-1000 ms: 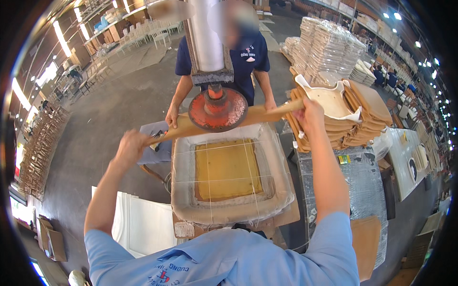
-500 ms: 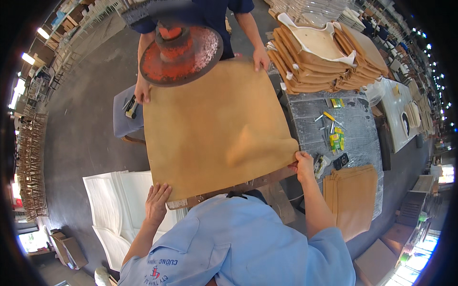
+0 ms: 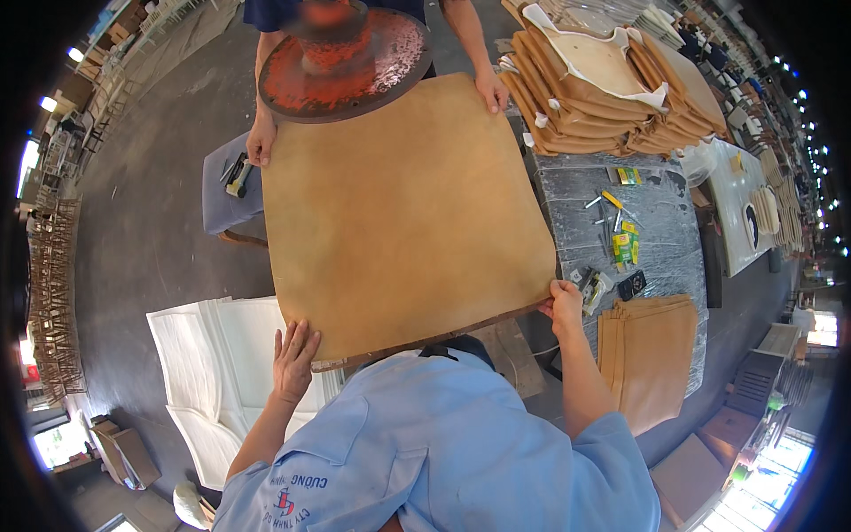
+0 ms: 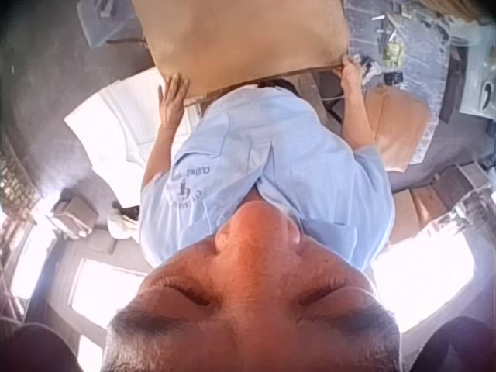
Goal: The person places a brown fabric sheet over a wooden chair frame, then covers it with a white foam layer. They use a pneumatic staple gun to secure the foam and fabric to the frame while a coworker assists by holding the materials.
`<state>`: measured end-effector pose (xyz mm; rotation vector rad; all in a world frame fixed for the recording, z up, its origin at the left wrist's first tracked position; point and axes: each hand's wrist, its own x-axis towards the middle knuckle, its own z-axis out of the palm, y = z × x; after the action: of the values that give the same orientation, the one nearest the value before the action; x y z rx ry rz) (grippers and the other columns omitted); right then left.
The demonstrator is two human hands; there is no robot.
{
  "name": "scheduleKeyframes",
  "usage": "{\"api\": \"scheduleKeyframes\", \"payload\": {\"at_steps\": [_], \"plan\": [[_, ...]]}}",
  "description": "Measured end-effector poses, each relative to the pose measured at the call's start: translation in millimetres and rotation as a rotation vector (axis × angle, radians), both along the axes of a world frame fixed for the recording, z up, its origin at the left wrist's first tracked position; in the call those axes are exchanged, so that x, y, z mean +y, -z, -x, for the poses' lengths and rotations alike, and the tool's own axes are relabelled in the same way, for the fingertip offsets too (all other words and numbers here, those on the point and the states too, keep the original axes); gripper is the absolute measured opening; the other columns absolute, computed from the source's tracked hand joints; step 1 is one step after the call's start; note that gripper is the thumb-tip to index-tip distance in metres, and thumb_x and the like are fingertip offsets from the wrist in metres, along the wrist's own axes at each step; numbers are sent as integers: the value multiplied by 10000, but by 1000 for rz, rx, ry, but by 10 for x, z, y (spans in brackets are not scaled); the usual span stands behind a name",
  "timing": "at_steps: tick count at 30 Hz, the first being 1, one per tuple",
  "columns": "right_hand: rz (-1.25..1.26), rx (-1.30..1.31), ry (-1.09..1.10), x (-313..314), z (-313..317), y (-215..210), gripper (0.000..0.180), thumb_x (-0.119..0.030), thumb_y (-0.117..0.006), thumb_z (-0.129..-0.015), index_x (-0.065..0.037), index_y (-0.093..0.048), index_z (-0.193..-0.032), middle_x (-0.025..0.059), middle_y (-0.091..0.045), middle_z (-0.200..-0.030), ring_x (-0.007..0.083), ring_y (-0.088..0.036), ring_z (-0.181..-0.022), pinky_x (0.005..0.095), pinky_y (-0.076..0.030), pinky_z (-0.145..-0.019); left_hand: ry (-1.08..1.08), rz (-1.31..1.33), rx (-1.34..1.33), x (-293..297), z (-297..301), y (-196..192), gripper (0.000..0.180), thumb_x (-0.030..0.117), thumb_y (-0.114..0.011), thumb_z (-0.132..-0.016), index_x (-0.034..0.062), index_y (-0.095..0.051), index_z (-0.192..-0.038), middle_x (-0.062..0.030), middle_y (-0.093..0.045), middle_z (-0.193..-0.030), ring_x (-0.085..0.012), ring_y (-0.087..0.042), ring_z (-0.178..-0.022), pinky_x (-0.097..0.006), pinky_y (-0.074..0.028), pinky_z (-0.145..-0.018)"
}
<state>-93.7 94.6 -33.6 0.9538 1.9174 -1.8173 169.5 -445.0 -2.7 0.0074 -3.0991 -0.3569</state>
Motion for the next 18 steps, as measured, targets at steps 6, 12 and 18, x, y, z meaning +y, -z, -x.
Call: {"api": "scheduleKeyframes", "payload": {"at_steps": [6, 12, 18], "plan": [[22, -5, -4, -84, -19, -11, 169, -273, -678, -1116, -111, -690, -1164, 16, -731, -967, 171, -710, -762, 372, -606, -732, -4, 65, 24, -38, -44, 83, 675, -26, -671, -924, 290, -674, -1520, -44, -453, -1751, -323, -387, -1638, -598, -259, -1352], [63, -12, -42, -44, -47, 31, 148, -273, -690, -1109, -129, -692, -1147, 5, -734, -967, 166, -714, -767, 357, -600, -718, -3, 70, 37, -102, 2, 96, 693, 4, -676, -911, 304, -660, -1535, -44, -445, -1757, -340, -397, -1632, -610, -266, -1347], [69, -4, -71, -26, -47, 48, 147, -235, -707, -1091, -121, -727, -1181, 1, -730, -962, 149, -708, -754, 352, -603, -709, -2, 54, 36, -114, -30, 98, 695, 24, -682, -910, 297, -648, -1548, -48, -440, -1760, -342, -400, -1629, -600, -277, -1344]]}}
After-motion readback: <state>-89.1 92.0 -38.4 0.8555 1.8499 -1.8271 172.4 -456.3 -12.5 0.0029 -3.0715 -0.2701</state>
